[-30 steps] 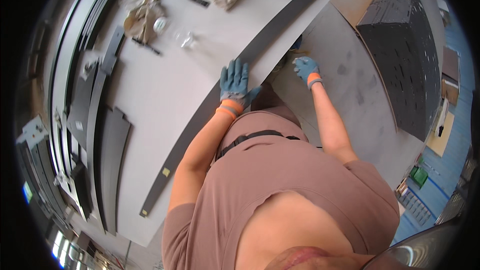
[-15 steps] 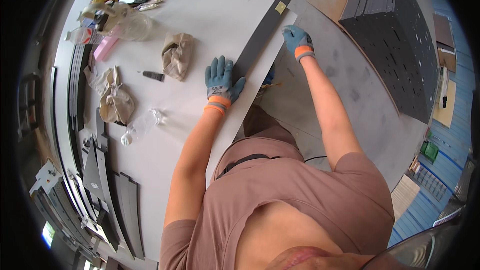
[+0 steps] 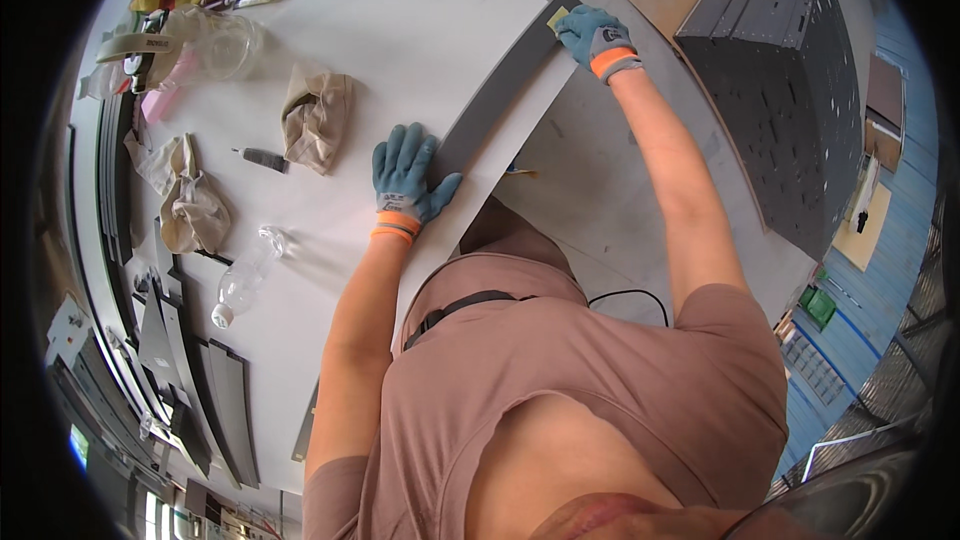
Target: The person wipes a long dark molding on a white table with a white cloth, then applies small yellow tape pieces along the molding's length. The person repeats this process on a second molding, placing tape at intervals and pressing it down.
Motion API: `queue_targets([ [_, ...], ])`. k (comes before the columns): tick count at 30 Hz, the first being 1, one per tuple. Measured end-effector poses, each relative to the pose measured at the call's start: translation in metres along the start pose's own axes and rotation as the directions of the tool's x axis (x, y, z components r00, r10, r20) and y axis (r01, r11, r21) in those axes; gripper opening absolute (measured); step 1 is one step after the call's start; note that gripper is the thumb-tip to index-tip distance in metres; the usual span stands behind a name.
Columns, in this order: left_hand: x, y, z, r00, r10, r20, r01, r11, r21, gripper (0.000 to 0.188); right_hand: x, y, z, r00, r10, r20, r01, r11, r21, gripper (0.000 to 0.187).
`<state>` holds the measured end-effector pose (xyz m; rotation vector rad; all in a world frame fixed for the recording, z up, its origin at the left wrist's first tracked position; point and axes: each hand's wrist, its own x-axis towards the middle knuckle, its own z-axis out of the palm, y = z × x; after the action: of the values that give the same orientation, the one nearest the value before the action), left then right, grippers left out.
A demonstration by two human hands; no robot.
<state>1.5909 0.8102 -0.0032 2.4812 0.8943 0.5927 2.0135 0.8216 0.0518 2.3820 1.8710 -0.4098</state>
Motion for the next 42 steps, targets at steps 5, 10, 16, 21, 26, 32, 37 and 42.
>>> queue_targets([
  [5, 0.001, 0.0, 0.0, 1.0, -0.02, 0.001, 0.02, 1.0, 0.0, 0.07, 0.015, 0.004, -0.006, 0.985, -0.041, 0.165, 0.044, 0.999, -0.017, 0.025],
  [10, -0.002, 0.0, 0.0, 0.999, -0.038, 0.024, 0.038, 0.999, -0.019, 0.072, 0.022, 0.003, -0.005, 0.979, -0.075, 0.192, 0.083, 0.996, -0.031, 0.024],
  [16, -0.001, 0.001, -0.001, 0.998, -0.043, 0.035, 0.043, 0.999, -0.014, 0.072, 0.021, 0.013, 0.006, 0.967, -0.203, 0.156, 0.22, 0.971, -0.095, 0.023],
  [21, -0.004, -0.001, -0.002, 0.998, -0.047, 0.051, 0.047, 0.999, -0.013, 0.071, 0.021, 0.018, 0.022, 0.954, -0.249, 0.165, 0.281, 0.934, -0.221, 0.021],
  [26, -0.004, -0.001, -0.002, 0.998, -0.04, 0.047, 0.041, 0.999, -0.007, 0.07, 0.017, 0.013, 0.026, 0.963, -0.25, 0.101, 0.267, 0.936, -0.23, 0.022],
  [32, -0.005, -0.001, 0.002, 1.0, -0.026, 0.004, 0.026, 0.999, -0.019, 0.07, 0.019, 0.012, 0.028, 0.989, -0.089, 0.118, 0.123, 0.938, -0.325, 0.02],
  [37, -0.006, -0.004, 0.004, 1.0, -0.022, -0.016, 0.022, 1.0, -0.022, 0.07, 0.012, 0.015, 0.009, 0.987, -0.159, -0.02, 0.16, 0.986, 0.055, 0.027],
  [42, -0.009, -0.003, 0.002, 0.999, -0.041, 0.004, 0.041, 0.999, -0.01, 0.069, 0.016, 0.0, -0.003, 0.99, -0.105, 0.089, 0.103, 0.994, 0.023, 0.024],
])
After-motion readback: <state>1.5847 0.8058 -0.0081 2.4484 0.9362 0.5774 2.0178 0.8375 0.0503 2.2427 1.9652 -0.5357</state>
